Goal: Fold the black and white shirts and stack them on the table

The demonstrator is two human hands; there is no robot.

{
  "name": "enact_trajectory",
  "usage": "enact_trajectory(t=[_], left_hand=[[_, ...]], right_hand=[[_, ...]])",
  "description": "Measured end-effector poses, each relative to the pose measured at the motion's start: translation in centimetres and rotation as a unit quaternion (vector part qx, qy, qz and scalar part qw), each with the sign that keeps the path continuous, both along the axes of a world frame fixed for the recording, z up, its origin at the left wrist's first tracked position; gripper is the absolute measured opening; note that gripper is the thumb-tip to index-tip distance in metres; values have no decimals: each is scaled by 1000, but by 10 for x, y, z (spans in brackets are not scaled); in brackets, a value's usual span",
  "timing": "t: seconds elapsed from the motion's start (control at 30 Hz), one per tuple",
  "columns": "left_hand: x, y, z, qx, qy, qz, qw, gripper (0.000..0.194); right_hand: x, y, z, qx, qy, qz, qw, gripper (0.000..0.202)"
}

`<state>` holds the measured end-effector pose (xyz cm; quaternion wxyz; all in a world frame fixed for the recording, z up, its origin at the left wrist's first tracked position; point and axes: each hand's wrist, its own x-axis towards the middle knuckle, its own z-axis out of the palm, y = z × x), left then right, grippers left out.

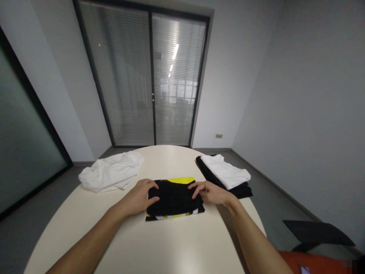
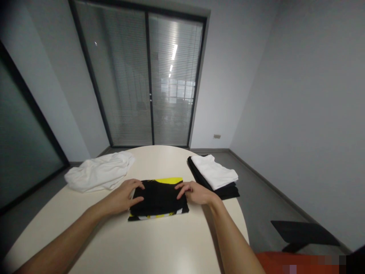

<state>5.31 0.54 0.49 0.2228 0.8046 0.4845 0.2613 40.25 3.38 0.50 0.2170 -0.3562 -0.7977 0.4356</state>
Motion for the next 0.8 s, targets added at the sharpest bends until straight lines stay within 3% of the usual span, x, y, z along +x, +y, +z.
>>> enact_trajectory(t=[0.2, 0.33, 0.4, 0.47, 0.57, 0.63, 0.8], left_hand=[[-2, -3, -10, -41, 100, -113, 988, 63], [-5, 1, -17, -72, 108, -140, 982, 70], [-5, 1, -16, -78, 112, -142, 980, 74], [-4, 0, -13, -75, 115, -136, 981, 75], [2, -4, -8, -35, 102, -113, 988, 57], [7, -6, -7, -4, 91, -106, 990, 50], [13, -5, -17, -35, 153, -110, 981, 86]], right_hand=[[-14, 8, -11, 39, 55, -135, 989, 22], [-18, 16, -24, 29, 111, -167, 979, 26], [-18, 18, -27, 31, 99, -165, 981, 27], [-21, 16, -25, 80, 51, -167, 981, 24], [-33, 4, -13, 204, -5, -174, 963, 22], [-42, -7, -5, 242, -8, -156, 958, 31], [-55, -21, -9, 134, -88, -42, 986, 77]])
